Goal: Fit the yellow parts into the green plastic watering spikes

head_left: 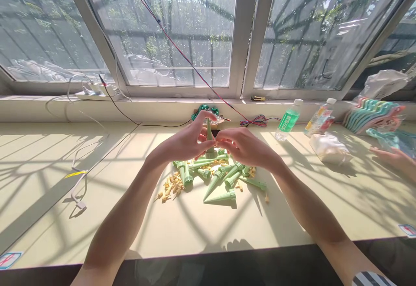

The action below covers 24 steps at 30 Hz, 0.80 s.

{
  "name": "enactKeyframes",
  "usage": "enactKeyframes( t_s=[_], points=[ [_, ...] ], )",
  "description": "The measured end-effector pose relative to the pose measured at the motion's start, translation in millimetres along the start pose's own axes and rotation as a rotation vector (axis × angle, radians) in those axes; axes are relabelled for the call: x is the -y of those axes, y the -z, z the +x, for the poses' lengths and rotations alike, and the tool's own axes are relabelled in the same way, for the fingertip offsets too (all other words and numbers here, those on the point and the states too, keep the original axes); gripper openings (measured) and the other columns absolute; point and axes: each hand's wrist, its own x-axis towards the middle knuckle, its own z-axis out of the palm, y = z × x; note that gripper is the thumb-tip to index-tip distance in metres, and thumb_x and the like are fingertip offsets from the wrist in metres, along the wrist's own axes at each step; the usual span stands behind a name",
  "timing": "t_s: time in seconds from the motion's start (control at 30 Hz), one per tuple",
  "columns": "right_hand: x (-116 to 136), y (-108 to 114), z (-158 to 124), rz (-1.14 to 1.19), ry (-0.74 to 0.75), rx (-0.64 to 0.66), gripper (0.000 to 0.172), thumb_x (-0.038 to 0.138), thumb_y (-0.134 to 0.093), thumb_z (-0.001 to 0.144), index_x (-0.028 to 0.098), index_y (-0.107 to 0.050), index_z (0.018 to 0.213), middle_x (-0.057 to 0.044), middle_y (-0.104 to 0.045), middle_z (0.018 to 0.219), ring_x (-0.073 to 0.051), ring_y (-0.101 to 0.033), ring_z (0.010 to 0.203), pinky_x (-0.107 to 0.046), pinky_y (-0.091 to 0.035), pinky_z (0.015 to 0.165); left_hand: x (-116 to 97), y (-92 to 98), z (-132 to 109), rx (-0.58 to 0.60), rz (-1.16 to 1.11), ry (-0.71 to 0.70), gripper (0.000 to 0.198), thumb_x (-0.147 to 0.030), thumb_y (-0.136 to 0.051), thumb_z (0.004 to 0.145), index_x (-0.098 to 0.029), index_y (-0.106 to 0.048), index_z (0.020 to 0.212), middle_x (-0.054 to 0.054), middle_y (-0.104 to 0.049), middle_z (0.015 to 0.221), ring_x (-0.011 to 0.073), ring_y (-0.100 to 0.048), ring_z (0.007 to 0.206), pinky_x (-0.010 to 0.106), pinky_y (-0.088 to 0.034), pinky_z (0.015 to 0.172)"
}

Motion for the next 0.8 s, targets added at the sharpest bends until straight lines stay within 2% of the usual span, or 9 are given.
enactKeyframes(
  t_s=[0.2,0.47,0.67,0.8],
  points=[
    [2.6,0.2,1.1,0.013,-0.082,0.012,0.026,0.022,-0.049,0.099,0.015,-0.060,0.076,0.002,-0.056,0.064,-0.009,-0.043,0.058,-0.023,-0.029,0.059,1.0,-1.0,0.4,0.004,-0.020,-0.038,0.046,-0.028,-0.059,0.090,-0.024,-0.031,0.126,-0.001,-0.059,0.080,0.0101,-0.061,0.056,0.015,-0.046,0.042],
    [4.9,-0.5,1.8,0.050,-0.177,-0.009,0.025,0.026,-0.049,0.099,0.015,-0.062,0.080,0.002,-0.060,0.065,-0.008,-0.044,0.053,-0.022,-0.031,0.059,1.7,-1.8,1.9,0.004,-0.017,-0.021,0.045,-0.028,-0.059,0.090,-0.024,-0.031,0.126,-0.001,-0.059,0.079,0.0107,-0.060,0.056,0.015,-0.044,0.040],
    [5.1,1.4,0.8,0.053,-0.145,-0.013,0.022,0.026,-0.050,0.098,0.016,-0.062,0.083,0.001,-0.062,0.069,-0.009,-0.051,0.058,-0.022,-0.033,0.060,-0.6,0.7,0.9,0.008,-0.045,0.001,0.047,-0.027,-0.062,0.089,-0.025,-0.033,0.126,-0.002,-0.056,0.076,0.0105,-0.058,0.051,0.018,-0.047,0.040],
    [5.8,2.4,0.1,0.037,-0.108,0.004,0.011,0.025,-0.055,0.095,0.016,-0.062,0.092,-0.001,-0.065,0.078,-0.013,-0.057,0.070,-0.024,-0.038,0.064,0.0,3.0,1.0,0.000,-0.085,0.025,0.046,-0.027,-0.063,0.089,-0.025,-0.033,0.124,-0.002,-0.056,0.075,0.0101,-0.057,0.050,0.018,-0.045,0.039]
  ],
)
